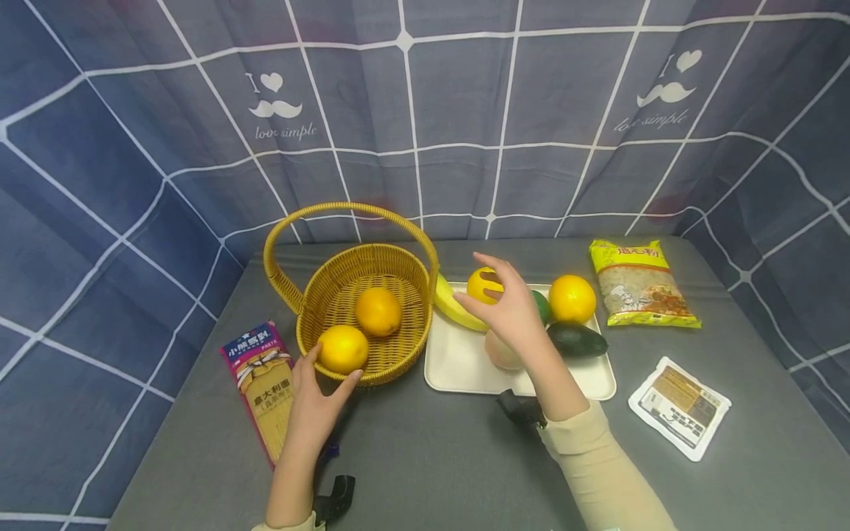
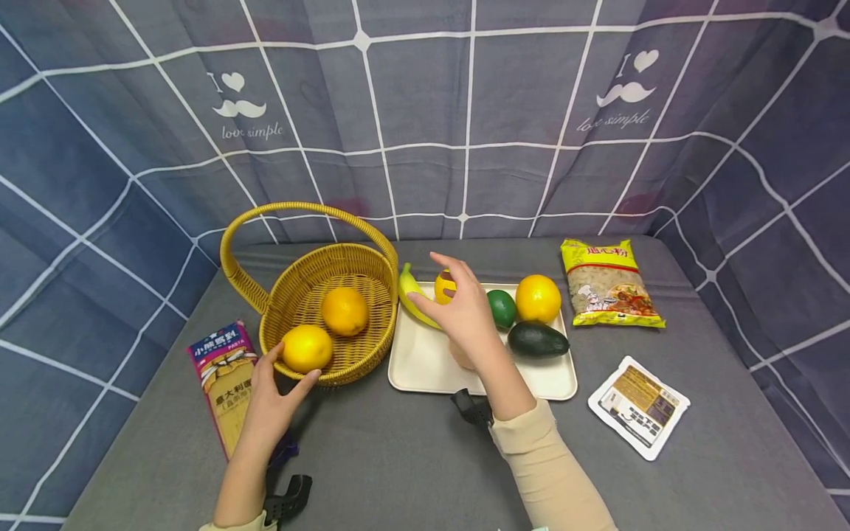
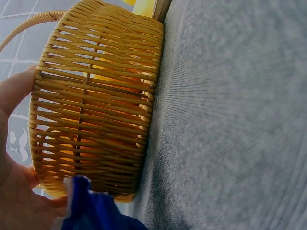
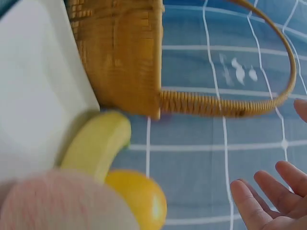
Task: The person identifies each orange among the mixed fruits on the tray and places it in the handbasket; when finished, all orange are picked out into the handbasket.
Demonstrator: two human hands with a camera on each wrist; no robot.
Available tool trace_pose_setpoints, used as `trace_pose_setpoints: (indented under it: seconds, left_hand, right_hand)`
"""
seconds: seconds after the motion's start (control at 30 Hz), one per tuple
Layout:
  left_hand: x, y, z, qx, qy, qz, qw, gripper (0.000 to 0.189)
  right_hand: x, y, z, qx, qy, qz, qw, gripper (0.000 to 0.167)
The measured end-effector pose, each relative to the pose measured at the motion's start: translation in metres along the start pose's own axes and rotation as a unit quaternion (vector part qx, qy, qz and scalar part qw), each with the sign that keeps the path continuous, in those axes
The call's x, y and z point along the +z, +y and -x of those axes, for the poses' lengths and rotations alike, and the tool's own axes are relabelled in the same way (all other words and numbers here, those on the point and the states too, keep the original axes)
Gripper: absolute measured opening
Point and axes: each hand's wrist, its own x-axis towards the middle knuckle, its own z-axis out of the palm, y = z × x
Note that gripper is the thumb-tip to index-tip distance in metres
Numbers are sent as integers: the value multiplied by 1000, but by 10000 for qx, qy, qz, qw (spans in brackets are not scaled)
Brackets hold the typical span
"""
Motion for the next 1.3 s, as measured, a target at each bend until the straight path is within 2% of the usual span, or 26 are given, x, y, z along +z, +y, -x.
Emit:
trace_pose_setpoints:
  seconds: [0.13,0.53,0.97,1.1,1.3]
  left_hand:
    - [-1,1,0,-59,-39,4,10000,100]
    - [-1,1,1,-75,-59,0,10000,100]
    - [0,1,2,-134,-69,40,9999,101]
    - [0,0,1,-101,-53,66,9999,99]
    - [0,0,1,-36,-19,73,10000,98]
  right_hand:
    - [-18,8,-1,75,257,9,9996,69]
    - [-69,34,2,745,964,37,9925,75]
    - [-111,69,14,1797,1533,113,9716,82]
    - [-118,77,18,1870,1675,278,9676,80]
    - [-122,89,23,1799,1567,463,9700,79]
